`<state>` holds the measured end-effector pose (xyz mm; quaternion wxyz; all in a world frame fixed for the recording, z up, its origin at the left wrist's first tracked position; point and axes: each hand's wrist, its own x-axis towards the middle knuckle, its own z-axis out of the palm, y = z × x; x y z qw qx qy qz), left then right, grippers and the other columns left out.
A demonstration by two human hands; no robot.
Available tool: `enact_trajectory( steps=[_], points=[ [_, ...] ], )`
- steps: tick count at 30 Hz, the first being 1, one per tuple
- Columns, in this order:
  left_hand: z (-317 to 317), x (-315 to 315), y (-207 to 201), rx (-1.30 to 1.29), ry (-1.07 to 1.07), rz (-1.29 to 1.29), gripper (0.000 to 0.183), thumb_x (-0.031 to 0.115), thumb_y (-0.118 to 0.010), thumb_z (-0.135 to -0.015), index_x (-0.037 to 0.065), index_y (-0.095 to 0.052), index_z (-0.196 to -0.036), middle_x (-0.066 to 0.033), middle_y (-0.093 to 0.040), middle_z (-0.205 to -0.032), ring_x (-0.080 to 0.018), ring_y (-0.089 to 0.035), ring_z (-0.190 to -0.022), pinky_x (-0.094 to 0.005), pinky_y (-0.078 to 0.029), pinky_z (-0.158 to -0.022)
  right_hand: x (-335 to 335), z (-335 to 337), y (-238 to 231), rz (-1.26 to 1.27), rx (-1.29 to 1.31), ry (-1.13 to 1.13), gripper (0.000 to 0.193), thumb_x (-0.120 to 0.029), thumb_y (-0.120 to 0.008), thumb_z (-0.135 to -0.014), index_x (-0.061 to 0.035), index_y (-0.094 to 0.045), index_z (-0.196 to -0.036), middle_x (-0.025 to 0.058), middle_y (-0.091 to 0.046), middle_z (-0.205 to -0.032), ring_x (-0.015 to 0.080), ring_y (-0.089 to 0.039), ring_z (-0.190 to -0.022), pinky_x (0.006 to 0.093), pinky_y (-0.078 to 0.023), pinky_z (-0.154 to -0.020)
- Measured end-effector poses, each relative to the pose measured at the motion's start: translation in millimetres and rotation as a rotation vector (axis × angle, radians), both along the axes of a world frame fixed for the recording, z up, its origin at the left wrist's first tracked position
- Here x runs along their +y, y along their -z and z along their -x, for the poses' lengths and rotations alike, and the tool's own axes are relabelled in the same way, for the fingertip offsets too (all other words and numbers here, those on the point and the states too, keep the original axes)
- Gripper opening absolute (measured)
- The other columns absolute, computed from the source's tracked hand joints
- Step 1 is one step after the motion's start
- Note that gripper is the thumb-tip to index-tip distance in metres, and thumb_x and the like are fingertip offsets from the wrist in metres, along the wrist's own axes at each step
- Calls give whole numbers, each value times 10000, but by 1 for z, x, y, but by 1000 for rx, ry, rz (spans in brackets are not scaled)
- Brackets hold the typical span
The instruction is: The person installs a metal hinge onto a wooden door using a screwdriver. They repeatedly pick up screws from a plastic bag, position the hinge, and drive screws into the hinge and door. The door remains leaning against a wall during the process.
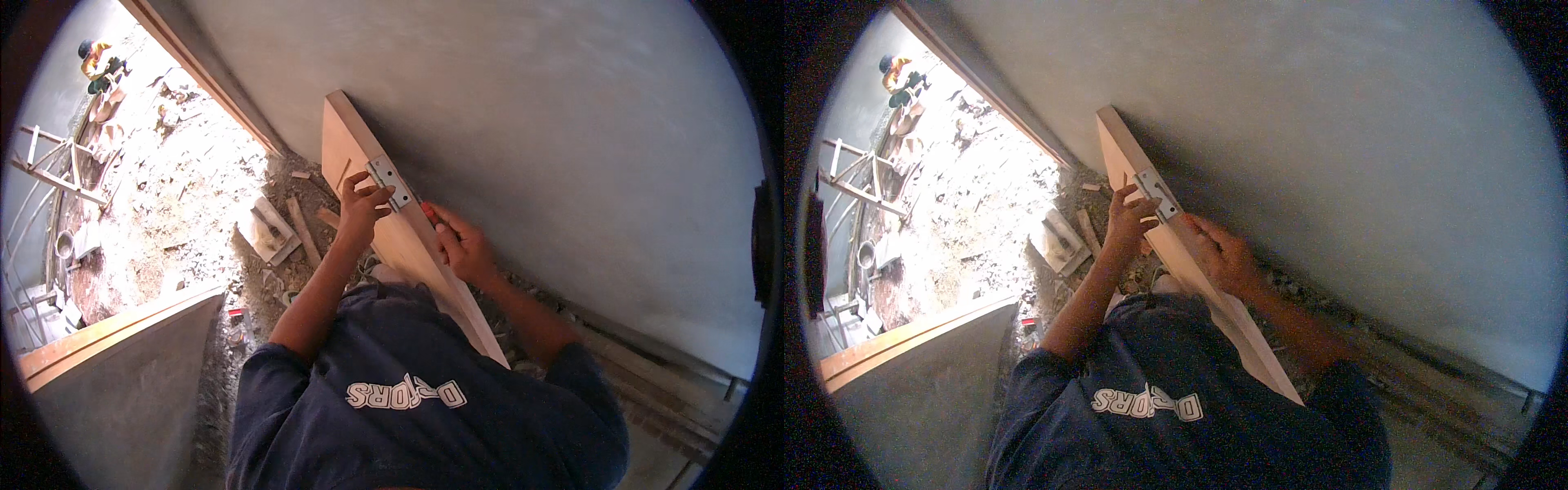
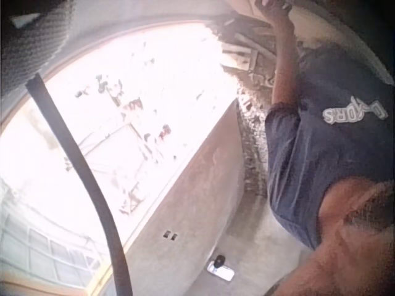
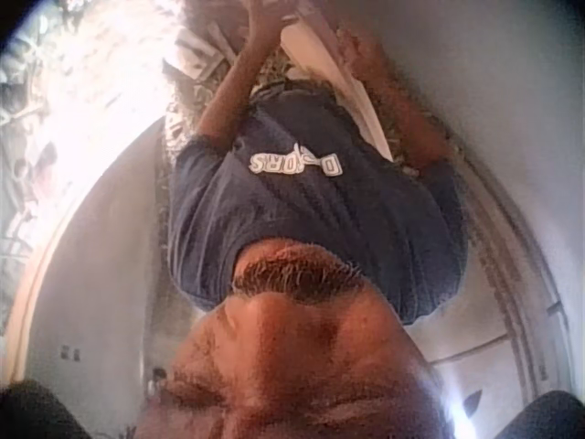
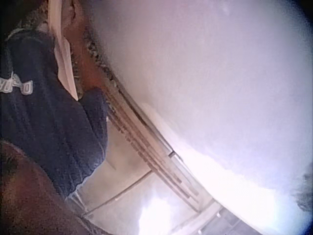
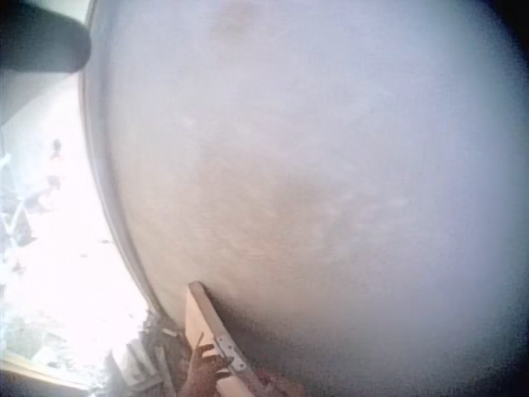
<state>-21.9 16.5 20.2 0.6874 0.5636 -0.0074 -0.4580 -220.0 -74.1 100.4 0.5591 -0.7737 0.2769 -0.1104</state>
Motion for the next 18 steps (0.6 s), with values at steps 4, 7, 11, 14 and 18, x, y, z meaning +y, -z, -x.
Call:
enact_trajectory(
  steps=[4,7,11,14,18],
  points=[
    [-9,6,0,-75,81,-64,401,100,-800,-846,-3,-591,-1172,-103,-691,-947,-186,-678,-806,-291,-534,-665,19,-8,2,-141,56,-50,411,-145,-438,-1062,-73,-537,-1454,52,-666,-983,85,-526,-636,267,-476,-605],
    [-7,9,-1,-275,72,22,248,135,-801,-850,-23,-688,-1004,-94,-741,-905,-144,-684,-751,-299,-528,-648,46,-23,-1,-165,40,-11,406,-140,-430,-1060,-77,-548,-1443,29,-630,-822,75,-508,-609,261,-444,-560],
    [-3,21,17,-303,66,38,357,289,-756,-932,-27,-692,-1086,-96,-743,-954,-185,-691,-862,-321,-538,-770,72,-42,5,-101,-44,-131,413,-126,-425,-1063,-48,-517,-1458,-10,-529,-707,63,-484,-578,241,-427,-545],
    [-19,63,18,-35,55,28,421,356,-673,-984,-20,-643,-1171,-97,-698,-994,-191,-670,-933,-337,-539,-798,88,-65,12,-73,-63,-180,429,-137,-425,-1074,-36,-480,-1488,-6,-535,-721,43,-448,-557,206,-409,-518],
    [-29,141,40,164,-201,257,580,528,-503,-1038,-9,-574,-1245,-119,-650,-1063,-204,-647,-1001,-346,-537,-816,123,-108,30,63,218,-267,396,-123,-499,-1041,-70,-573,-1426,35,-644,-794,58,-529,-624,234,-477,-588]
  ],
)
